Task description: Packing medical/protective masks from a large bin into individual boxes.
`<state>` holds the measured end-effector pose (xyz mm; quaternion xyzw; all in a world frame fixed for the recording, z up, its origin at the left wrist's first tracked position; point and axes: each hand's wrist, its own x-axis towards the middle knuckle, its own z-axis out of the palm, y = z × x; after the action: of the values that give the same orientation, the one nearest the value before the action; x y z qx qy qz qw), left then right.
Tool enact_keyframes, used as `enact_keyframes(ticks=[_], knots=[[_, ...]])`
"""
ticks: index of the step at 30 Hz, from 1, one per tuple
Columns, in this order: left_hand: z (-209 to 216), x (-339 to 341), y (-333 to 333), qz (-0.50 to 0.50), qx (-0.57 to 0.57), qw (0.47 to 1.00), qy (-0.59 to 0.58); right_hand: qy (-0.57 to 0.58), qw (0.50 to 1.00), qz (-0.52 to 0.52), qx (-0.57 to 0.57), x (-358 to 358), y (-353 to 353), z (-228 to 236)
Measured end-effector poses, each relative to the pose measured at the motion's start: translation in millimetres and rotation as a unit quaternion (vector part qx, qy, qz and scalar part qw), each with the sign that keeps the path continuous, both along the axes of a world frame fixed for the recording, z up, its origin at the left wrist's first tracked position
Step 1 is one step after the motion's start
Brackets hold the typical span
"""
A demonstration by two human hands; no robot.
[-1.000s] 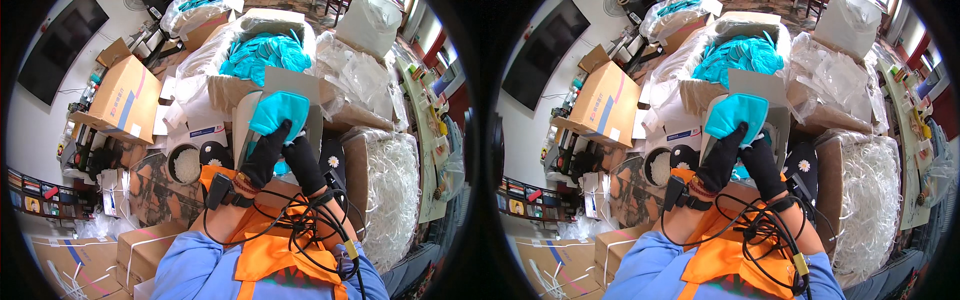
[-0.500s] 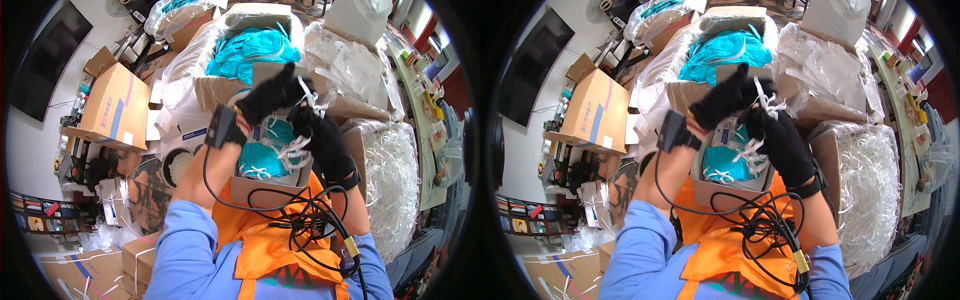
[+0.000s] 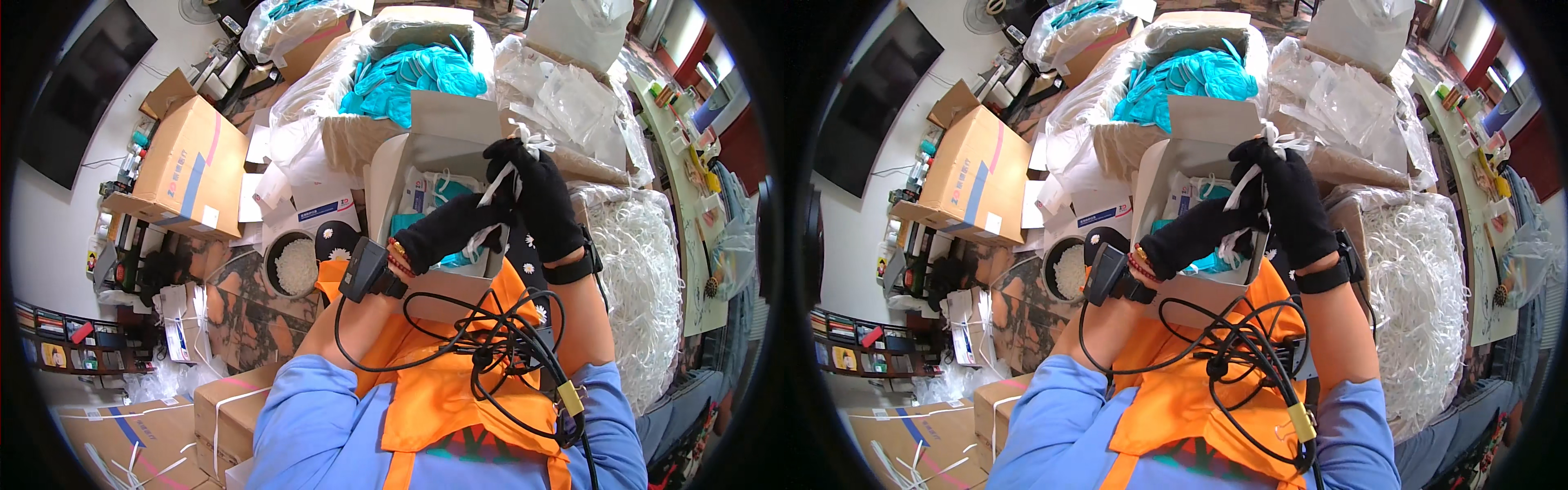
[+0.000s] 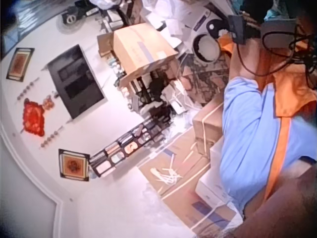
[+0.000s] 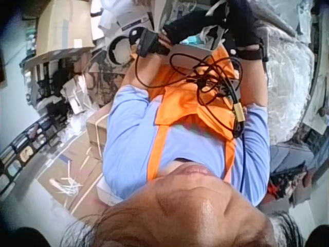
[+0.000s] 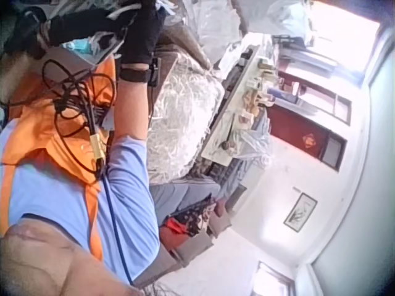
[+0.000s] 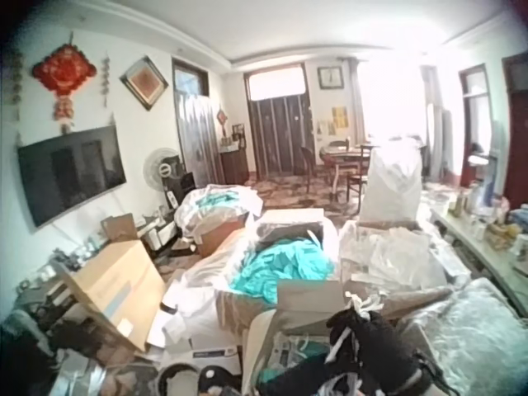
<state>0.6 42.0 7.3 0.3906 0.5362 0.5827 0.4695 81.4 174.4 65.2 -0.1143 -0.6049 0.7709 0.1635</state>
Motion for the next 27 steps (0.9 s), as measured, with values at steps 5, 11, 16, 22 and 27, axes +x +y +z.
enact_keyframes(ticks=[5, 11, 16, 22, 27], knots=[[17.5, 18.4, -13.6, 0.011, -0.051, 0.993, -0.102, -0.008, 1.000, -0.008, 0.000, 11.5, 7.5, -2.8], [14.5, 24.8, -27.4, -0.030, -0.055, 0.981, -0.184, 0.012, 0.995, -0.047, 0.082, 7.5, 3.4, -10.8], [15.9, 30.1, -33.0, -0.036, -0.063, 0.976, -0.204, 0.042, 0.996, -0.034, -0.064, 3.3, 1.9, -17.8], [0.4, 27.8, -39.9, -0.085, -0.017, 0.982, -0.167, 0.038, 0.999, -0.024, 0.008, 5.0, 9.5, -8.9], [9.6, 30.5, -32.7, -0.076, -0.132, 0.972, -0.176, 0.043, 0.996, -0.011, -0.083, 2.6, 19.7, -12.2]])
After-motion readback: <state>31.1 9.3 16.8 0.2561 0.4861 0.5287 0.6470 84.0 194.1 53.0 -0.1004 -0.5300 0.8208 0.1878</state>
